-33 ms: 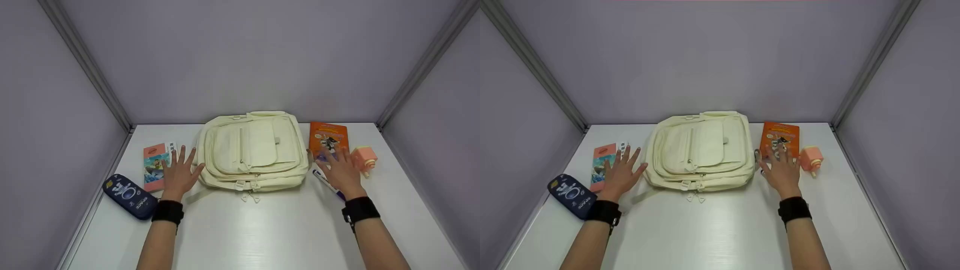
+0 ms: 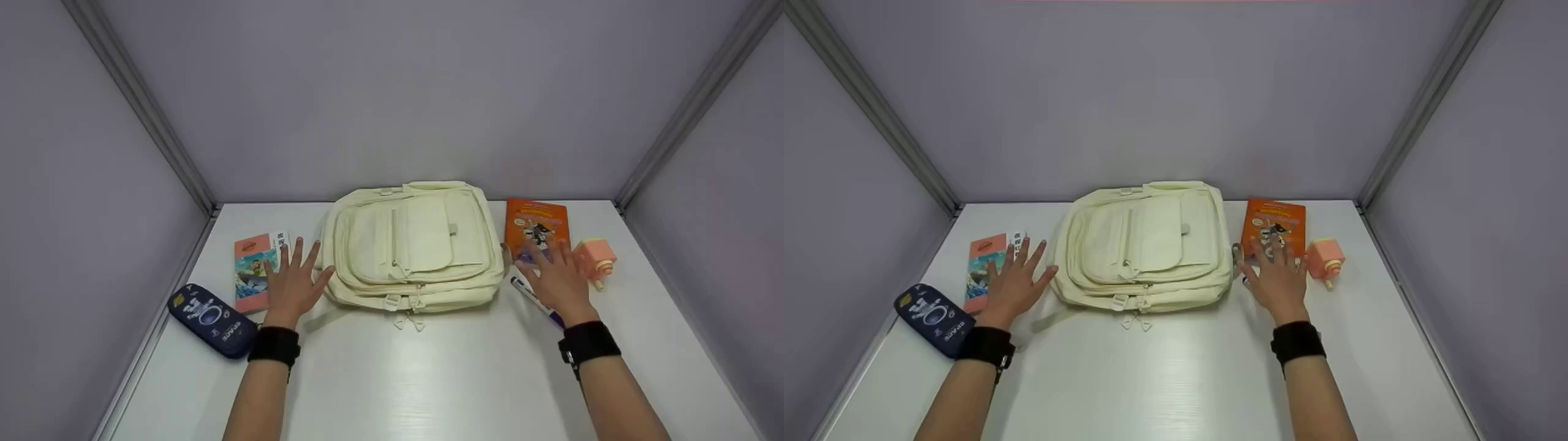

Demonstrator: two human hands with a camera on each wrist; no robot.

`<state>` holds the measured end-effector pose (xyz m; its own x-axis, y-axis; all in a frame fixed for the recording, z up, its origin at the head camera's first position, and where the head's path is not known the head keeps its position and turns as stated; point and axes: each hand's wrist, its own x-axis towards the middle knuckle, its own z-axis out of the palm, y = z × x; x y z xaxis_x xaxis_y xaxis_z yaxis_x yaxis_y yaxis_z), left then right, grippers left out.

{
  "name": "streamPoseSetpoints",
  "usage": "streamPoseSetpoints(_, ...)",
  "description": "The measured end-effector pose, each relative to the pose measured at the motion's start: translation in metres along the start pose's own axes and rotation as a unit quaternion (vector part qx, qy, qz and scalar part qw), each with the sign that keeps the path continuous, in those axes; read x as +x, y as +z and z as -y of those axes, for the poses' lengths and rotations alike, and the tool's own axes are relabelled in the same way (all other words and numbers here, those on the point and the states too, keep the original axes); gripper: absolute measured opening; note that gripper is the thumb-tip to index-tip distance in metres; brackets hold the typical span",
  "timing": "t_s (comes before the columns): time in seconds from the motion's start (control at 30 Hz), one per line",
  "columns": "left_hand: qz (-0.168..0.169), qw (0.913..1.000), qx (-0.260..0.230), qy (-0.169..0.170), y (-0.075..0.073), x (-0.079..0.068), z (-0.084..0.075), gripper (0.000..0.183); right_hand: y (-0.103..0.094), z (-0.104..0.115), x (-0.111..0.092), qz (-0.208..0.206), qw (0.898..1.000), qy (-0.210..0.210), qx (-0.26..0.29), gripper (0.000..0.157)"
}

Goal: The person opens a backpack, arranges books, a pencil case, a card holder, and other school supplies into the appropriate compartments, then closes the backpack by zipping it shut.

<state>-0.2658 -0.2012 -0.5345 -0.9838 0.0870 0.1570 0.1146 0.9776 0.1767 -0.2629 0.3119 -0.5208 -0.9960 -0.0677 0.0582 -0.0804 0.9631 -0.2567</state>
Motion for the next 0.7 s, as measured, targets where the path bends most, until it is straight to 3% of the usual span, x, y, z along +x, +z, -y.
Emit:
streamPoseSetpoints(0.43,0.009,0.9997,-0.024,-0.003,-0.003,-0.001,-0.006,0.076,0.003,0.01,0.0,-0.006,1.0,0.0,0.001,0.073)
streamPoseSetpoints(0.7,0.02,0.9993,-0.03,0.012,-0.001,0.003,-0.019,0.074,0.005,0.022,-0.002,-0.011,1.0,-0.012,0.004,0.07)
